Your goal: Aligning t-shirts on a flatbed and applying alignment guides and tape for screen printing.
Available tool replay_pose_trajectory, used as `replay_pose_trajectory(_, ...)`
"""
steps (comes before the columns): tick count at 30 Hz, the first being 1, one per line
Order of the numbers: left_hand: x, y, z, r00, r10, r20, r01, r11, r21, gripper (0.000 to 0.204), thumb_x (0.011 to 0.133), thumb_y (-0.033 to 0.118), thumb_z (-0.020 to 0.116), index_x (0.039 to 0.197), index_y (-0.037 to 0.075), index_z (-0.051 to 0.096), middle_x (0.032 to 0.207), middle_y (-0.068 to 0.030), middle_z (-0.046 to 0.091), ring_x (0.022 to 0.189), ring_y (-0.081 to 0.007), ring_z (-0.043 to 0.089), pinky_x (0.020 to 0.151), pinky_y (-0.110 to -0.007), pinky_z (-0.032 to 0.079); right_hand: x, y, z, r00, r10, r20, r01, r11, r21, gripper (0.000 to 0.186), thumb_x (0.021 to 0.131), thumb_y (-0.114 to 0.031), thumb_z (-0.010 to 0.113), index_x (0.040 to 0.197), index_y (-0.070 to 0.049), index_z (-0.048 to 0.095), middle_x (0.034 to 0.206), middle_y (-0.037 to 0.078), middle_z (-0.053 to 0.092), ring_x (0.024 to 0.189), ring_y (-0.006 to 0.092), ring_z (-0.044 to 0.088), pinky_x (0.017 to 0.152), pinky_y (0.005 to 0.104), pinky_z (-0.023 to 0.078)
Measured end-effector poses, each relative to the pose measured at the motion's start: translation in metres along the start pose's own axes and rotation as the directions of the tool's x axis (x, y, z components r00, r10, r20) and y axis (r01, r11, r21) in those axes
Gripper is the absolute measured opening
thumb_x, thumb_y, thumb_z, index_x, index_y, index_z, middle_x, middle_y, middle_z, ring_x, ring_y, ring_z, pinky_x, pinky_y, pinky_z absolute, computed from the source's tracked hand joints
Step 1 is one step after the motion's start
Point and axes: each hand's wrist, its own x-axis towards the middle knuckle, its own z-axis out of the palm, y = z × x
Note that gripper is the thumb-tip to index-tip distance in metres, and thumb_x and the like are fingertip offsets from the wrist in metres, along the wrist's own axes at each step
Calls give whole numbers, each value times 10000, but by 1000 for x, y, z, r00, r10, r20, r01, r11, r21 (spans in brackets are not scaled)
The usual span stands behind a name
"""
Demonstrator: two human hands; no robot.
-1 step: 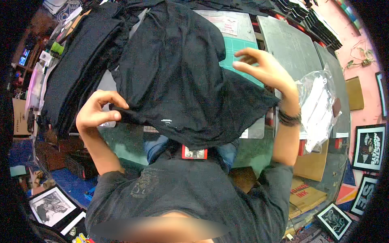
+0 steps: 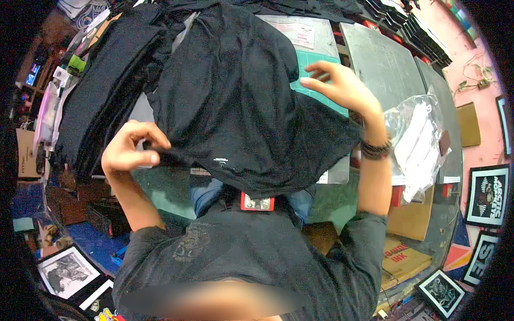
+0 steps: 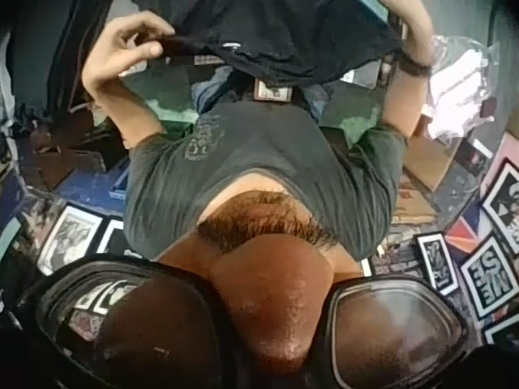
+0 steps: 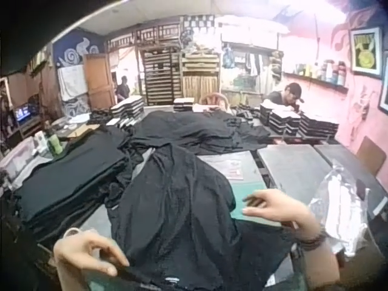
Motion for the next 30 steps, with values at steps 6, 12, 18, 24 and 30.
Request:
replay_pose_trajectory(6,8,14,15,590,706,392,-450,691,-567,588,926,406,825,1208,-100,721,854,-133,769,738,-236,729,680,-336,551,97,13,66,961,115,-253,-201,915,-349,654,967,-596,645,1186,15,724,1151,249,746,1080,385,727,929,460,568)
replay_pose_trajectory(12,-5,-3,27,944,-45,-326,27,998,-61,509,956,338,767,1345,26,659,1045,-61,731,965,-129,667,862,-296,529,103,-33,67,942,17,-335,-110,959,-260,352,885,-358,794,1052,-48,769,1067,195,767,1021,363,740,874,465,578)
replay_pose_trajectory(18,32,-27,47,906,-84,-415,-161,839,-519,543,1013,346,724,1411,27,540,1101,-39,682,904,-113,641,865,-294,542,15,-138,67,652,-743,148,648,648,400,257,919,-205,800,1113,-40,764,1066,142,761,991,318,733,891,404,566)
replay_pose_trajectory(24,70,-46,82,822,-146,-550,-250,776,-579,335,1049,174,687,1321,-9,618,1141,-17,713,1019,-74,641,936,-239,504,25,-118,60,943,-329,-55,334,934,128,297,968,-321,746,1031,-33,780,959,155,771,894,332,751,800,414,582)
replay_pose_trajectory(30,64,-63,102,924,-71,-375,-212,721,-659,468,1090,206,607,1489,-20,512,1426,-77,634,1288,-161,587,1120,-326,439,39,-103,93,982,-142,121,141,990,20,525,1010,-434,691,822,53,630,699,185,659,651,292,646,656,411,515)
